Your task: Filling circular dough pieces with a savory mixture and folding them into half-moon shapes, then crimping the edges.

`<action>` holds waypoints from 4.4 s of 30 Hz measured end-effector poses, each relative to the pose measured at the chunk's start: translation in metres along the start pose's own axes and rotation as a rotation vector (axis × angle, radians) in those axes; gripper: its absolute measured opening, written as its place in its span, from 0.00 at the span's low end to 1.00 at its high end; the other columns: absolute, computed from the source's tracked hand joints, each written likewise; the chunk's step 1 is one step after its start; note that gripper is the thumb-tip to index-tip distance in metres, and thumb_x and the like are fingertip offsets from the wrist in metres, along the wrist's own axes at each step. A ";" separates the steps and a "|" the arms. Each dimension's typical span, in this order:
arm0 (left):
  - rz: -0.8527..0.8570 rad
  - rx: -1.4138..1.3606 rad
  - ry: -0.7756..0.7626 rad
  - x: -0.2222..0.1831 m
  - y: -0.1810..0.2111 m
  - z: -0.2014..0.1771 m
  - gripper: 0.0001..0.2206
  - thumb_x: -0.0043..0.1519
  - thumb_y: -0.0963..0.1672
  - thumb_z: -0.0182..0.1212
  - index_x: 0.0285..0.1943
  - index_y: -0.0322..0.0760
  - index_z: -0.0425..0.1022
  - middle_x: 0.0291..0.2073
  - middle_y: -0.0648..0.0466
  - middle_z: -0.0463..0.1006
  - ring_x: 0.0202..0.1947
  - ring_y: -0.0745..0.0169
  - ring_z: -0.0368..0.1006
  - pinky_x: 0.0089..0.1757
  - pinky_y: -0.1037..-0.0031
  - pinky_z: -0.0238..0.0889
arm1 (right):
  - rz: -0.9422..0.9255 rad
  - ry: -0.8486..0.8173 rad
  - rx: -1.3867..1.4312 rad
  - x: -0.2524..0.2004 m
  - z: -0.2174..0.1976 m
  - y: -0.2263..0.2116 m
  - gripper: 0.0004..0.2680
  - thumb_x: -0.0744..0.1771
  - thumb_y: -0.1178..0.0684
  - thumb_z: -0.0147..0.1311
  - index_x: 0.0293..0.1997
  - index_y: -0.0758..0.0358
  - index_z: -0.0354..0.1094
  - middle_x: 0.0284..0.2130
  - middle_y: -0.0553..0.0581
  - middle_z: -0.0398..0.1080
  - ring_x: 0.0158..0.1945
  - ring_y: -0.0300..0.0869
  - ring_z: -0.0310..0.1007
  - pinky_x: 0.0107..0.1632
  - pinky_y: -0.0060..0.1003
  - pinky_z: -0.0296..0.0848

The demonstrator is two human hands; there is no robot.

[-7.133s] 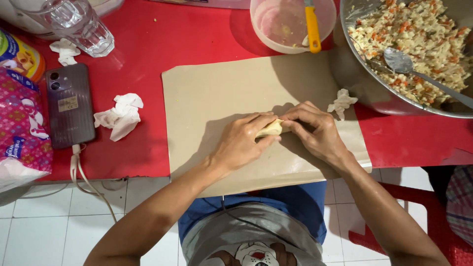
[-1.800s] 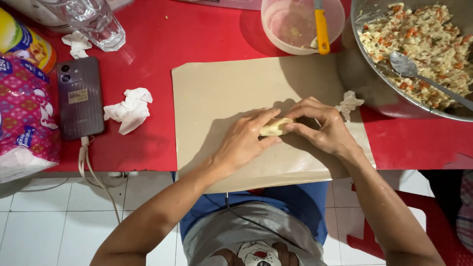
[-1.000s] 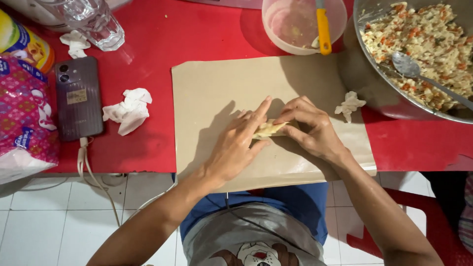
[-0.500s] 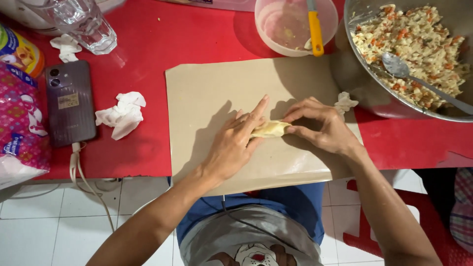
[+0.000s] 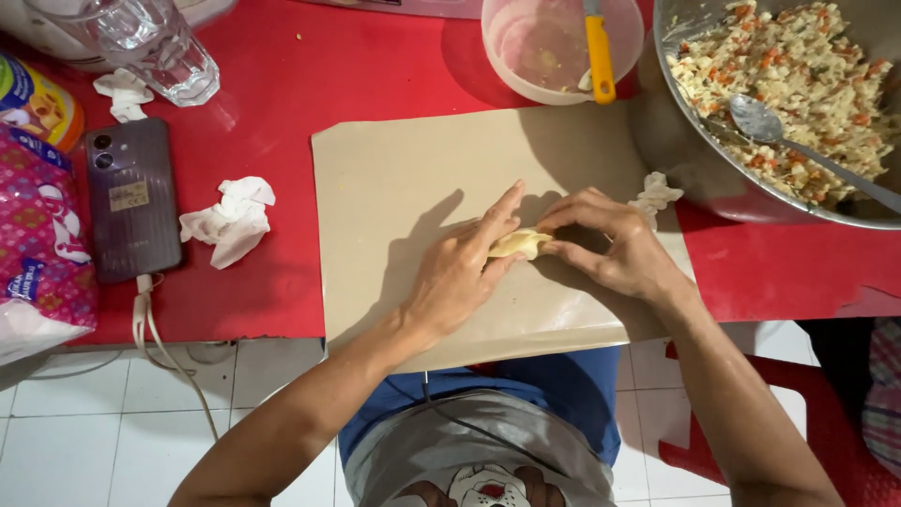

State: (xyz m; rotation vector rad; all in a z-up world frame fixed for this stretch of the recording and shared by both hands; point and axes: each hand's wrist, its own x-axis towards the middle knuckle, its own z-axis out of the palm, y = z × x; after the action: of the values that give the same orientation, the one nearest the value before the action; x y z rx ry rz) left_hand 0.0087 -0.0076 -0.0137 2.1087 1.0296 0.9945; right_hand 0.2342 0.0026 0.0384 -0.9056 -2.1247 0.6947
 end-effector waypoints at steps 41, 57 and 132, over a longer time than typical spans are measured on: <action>-0.552 -0.489 -0.223 0.071 -0.033 -0.094 0.44 0.61 0.67 0.33 0.69 0.32 0.67 0.58 0.26 0.73 0.60 0.30 0.71 0.48 0.50 0.74 | 0.463 -0.439 0.105 0.076 -0.019 -0.019 0.15 0.61 0.58 0.68 0.52 0.62 0.77 0.41 0.62 0.80 0.46 0.47 0.78 0.51 0.44 0.76; 0.061 -0.083 -0.021 0.056 -0.058 -0.059 0.19 0.68 0.51 0.53 0.61 0.35 0.72 0.47 0.43 0.82 0.40 0.39 0.80 0.36 0.55 0.71 | 0.617 0.214 -0.176 0.271 -0.190 0.173 0.10 0.68 0.49 0.70 0.42 0.51 0.66 0.33 0.46 0.69 0.31 0.32 0.72 0.24 0.29 0.66; -0.150 0.479 0.585 0.236 -0.133 -0.146 0.11 0.69 0.43 0.57 0.59 0.41 0.77 0.55 0.37 0.77 0.60 0.35 0.71 0.62 0.34 0.50 | -0.323 -0.455 -1.349 0.352 -0.006 0.327 0.12 0.63 0.56 0.60 0.50 0.48 0.73 0.36 0.49 0.76 0.47 0.46 0.78 0.55 0.44 0.73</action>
State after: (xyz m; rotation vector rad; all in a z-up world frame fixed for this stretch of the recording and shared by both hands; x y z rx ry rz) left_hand -0.0631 0.2848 0.0529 2.0910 1.8392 1.4414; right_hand 0.1893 0.4738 -0.0441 -1.0082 -3.0005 -0.9501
